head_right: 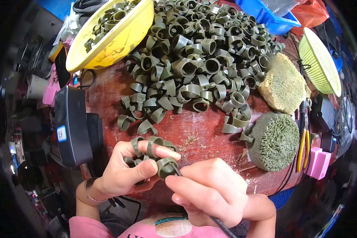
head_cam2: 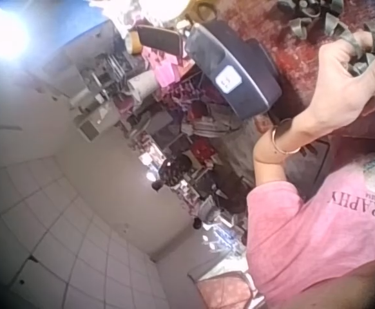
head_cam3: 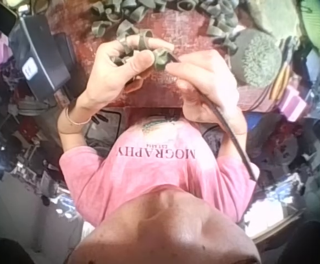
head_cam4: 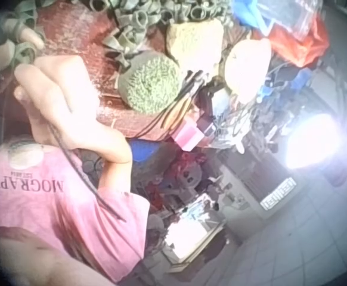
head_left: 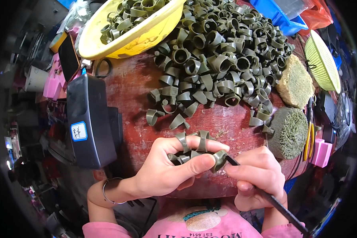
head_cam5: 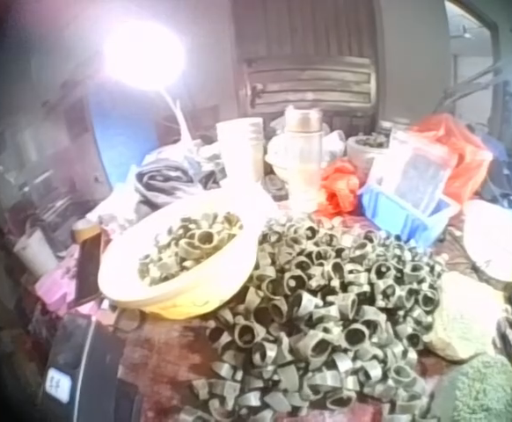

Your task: Cleaning and detailing small green plastic or resin jewelry components using a brush and a soldering iron-like tool.

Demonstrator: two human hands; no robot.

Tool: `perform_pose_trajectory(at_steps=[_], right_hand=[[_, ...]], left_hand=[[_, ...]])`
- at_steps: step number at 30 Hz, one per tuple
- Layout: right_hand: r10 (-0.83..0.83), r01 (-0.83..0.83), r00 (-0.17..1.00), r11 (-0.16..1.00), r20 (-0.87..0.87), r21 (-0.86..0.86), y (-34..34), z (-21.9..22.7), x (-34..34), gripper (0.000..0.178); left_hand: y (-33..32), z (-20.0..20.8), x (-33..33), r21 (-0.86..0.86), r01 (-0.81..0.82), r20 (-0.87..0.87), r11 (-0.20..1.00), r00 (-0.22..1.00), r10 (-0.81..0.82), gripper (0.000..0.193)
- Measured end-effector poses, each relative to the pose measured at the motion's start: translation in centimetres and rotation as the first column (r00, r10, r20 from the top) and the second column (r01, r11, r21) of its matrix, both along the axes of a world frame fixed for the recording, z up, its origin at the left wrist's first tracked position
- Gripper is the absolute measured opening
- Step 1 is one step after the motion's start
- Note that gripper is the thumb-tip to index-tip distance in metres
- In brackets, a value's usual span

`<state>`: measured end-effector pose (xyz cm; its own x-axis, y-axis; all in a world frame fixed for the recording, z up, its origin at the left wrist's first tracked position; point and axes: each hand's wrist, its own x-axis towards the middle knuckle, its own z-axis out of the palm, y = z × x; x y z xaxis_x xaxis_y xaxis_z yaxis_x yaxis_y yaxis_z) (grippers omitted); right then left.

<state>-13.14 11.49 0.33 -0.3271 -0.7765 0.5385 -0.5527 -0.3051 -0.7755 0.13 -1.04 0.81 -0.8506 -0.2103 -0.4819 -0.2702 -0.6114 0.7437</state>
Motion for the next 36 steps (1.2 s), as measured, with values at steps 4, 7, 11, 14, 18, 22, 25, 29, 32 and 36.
perform_pose_trajectory(at_steps=[4, 7, 11, 14, 18, 22, 25, 29, 32, 36], right_hand=[[0.015, -0.038, 0.978, 0.994, -0.206, -0.105, -0.4, 0.1, -0.4, 0.022], [0.042, -0.058, 0.956, 0.997, -0.291, -0.046, 0.1, 0.3, -0.5, 0.015], [0.133, -0.121, 0.903, 0.991, -0.408, 0.054, -0.2, 1.2, -0.5, 0.010], [0.025, -0.023, 0.985, 1.000, -0.173, 0.017, 0.7, 0.5, -0.7, 0.016], [-0.025, 0.020, 0.980, 0.999, 0.198, 0.028, 0.7, 0.6, -0.9, 0.018], [-0.023, 0.000, 0.973, 0.995, 0.230, 0.098, 1.3, 1.0, -0.7, 0.020], [0.048, -0.072, 0.965, 0.994, 0.257, 0.085, 1.0, 0.7, -0.7, 0.021], [0.097, -0.128, 0.949, 0.988, 0.299, 0.085, 0.7, 0.6, -0.7, 0.020], [0.158, -0.189, 0.937, 0.979, 0.312, 0.075, 0.4, 0.5, -0.7, 0.019], [0.158, -0.191, 0.935, 0.979, 0.318, 0.076, 0.4, 0.7, -0.6, 0.020]], left_hand=[[0.2, 0.2, -0.2, 0.025, -0.003, 0.000, 1.000, 1.000, 0.003, 0.041], [0.3, 0.2, -0.3, 0.041, -0.022, 0.007, 0.999, 1.000, 0.022, 0.041], [0.0, 0.0, -0.1, 0.072, -0.032, 0.032, 0.997, 0.999, 0.030, 0.041], [0.1, 0.3, -0.7, -0.025, -0.071, -0.004, 0.997, 0.997, 0.071, 0.040], [-0.1, 0.4, -0.5, -0.038, -0.130, 0.005, 0.991, 0.991, 0.130, 0.030], [0.3, -0.4, -0.2, -0.243, -0.126, -0.113, 0.962, 0.988, 0.101, 0.035], [0.1, 0.1, -0.1, -0.332, -0.088, -0.081, 0.939, 0.995, 0.064, 0.035], [-0.1, 0.3, 0.2, -0.235, -0.076, -0.063, 0.969, 0.996, 0.062, 0.037], [-0.2, 0.7, 0.2, -0.251, -0.056, 0.006, 0.966, 0.998, 0.060, 0.041], [-0.1, 1.7, 0.3, -0.090, -0.041, 0.040, 0.995, 0.998, 0.045, 0.038]])
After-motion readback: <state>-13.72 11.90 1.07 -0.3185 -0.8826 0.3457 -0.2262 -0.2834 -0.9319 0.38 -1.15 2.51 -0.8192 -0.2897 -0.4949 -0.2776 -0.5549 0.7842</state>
